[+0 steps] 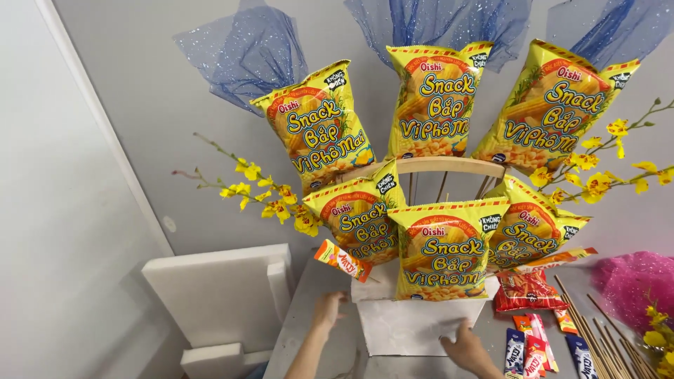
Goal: Assembling a decorative gift arrangement by taping artificial flowers to wooden sticks and inserting them into a foam base alongside snack bags.
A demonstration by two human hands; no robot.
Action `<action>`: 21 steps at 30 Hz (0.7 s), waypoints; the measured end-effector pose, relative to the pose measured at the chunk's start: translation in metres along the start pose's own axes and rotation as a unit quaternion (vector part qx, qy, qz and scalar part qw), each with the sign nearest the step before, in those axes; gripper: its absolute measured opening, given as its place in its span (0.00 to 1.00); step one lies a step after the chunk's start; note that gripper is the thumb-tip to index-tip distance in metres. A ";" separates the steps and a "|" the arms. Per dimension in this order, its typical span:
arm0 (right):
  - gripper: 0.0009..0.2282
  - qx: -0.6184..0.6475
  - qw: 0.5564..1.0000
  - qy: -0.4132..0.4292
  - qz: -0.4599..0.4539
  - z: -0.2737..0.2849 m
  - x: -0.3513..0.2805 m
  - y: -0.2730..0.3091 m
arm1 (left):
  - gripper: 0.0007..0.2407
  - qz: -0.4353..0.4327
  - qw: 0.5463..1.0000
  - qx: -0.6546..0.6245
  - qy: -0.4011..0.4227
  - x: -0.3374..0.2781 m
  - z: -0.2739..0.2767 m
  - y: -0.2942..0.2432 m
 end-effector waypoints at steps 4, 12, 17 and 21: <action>0.22 -0.124 0.989 -0.032 0.069 0.015 -0.051 0.050 | 0.14 -0.040 0.993 -0.092 -0.068 0.001 0.037 -0.033; 0.07 0.079 0.689 -0.212 0.689 0.015 -0.156 0.185 | 0.18 -0.168 0.929 -0.328 -0.034 0.094 0.022 -0.050; 0.07 0.072 0.645 -0.191 0.736 -0.014 -0.157 0.223 | 0.13 -0.207 0.917 -0.341 -0.004 0.087 0.020 -0.070; 0.09 0.021 0.638 -0.164 0.752 -0.036 -0.144 0.247 | 0.11 -0.174 0.908 -0.381 0.003 0.086 0.018 -0.083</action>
Point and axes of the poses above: each hand's wrist, its own x-axis towards the middle knuckle, its own z-axis out of the back of the hand, y = z × x, the point moved 5 cm from there along x, towards the middle knuckle, and after that the axes turned 13 degrees about -y, right-handed, at the moved point
